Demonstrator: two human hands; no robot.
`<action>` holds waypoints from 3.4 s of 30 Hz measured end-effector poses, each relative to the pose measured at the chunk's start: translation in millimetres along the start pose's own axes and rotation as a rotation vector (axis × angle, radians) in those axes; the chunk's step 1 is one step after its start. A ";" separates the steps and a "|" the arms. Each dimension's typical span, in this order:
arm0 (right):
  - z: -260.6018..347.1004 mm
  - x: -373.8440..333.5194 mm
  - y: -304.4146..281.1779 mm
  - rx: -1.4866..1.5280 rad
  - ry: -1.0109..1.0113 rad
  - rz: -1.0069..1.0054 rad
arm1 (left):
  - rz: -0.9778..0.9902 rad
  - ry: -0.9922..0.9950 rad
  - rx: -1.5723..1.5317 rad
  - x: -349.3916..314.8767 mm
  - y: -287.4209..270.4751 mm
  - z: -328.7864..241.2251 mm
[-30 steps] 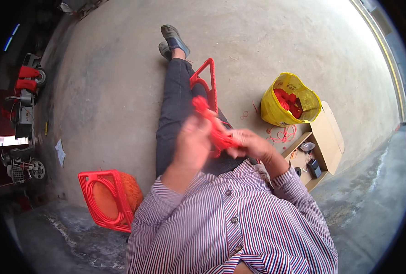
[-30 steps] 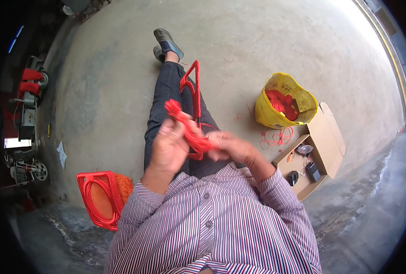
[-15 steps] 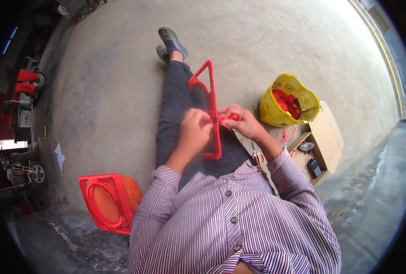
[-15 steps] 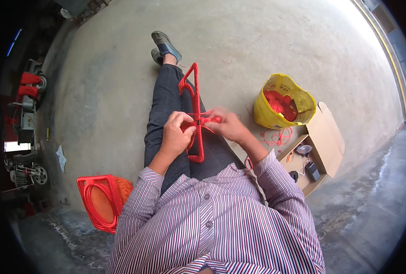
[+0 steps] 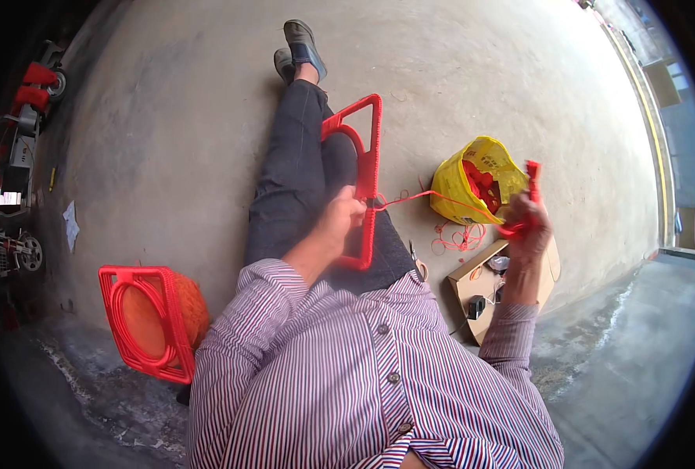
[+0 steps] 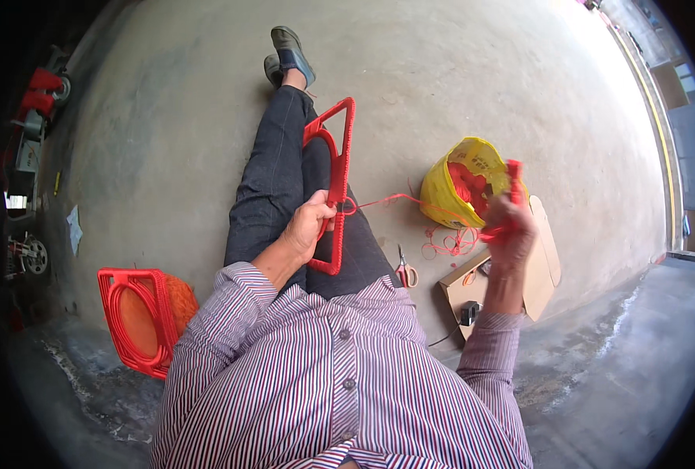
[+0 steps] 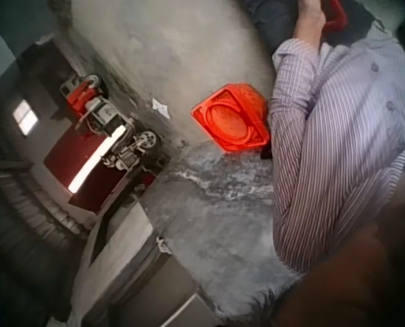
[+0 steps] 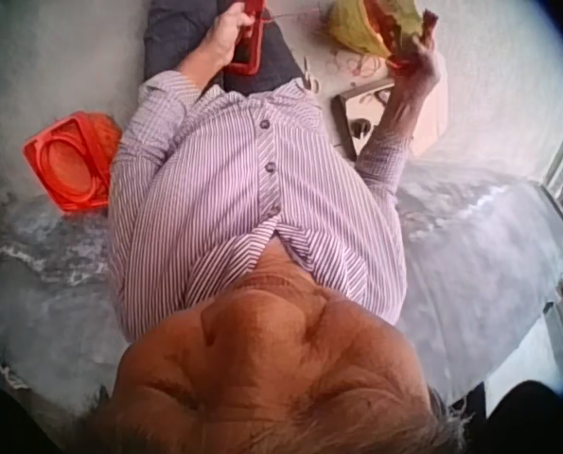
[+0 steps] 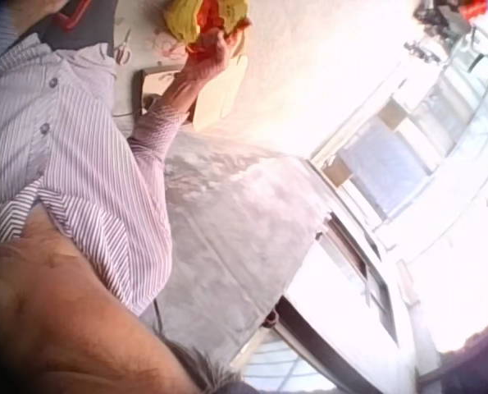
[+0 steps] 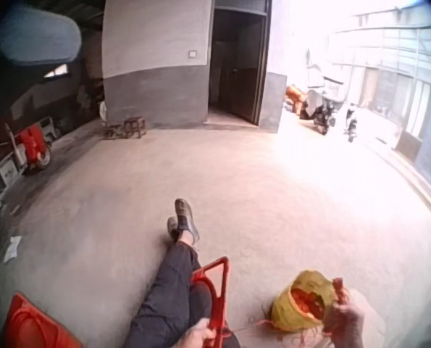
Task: Winding red string around a red plastic furniture frame to create a woven surface.
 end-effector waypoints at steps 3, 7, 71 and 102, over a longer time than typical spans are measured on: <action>-62.2 -2.7 72.1 -0.307 0.225 -0.018 | -0.015 -0.007 0.077 -6.0 2.1 7.1; -120.6 -19.0 123.3 -0.577 0.496 0.298 | -0.002 0.007 0.025 0.9 -8.4 15.4; 41.9 -60.6 18.8 -0.397 0.021 -0.055 | -0.013 -0.006 -0.114 23.7 -30.3 10.7; -151.1 9.5 140.1 -0.798 0.168 0.719 | -0.194 0.617 1.092 -35.3 13.3 -43.5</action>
Point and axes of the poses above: each hand's wrist, its own x-axis towards the middle knuckle, its own y-axis out of the palm, z = x × y, the point moved 5 cm from there along x, towards the middle knuckle, and after that the axes turned 7 degrees about -x, right-handed, at the moved point
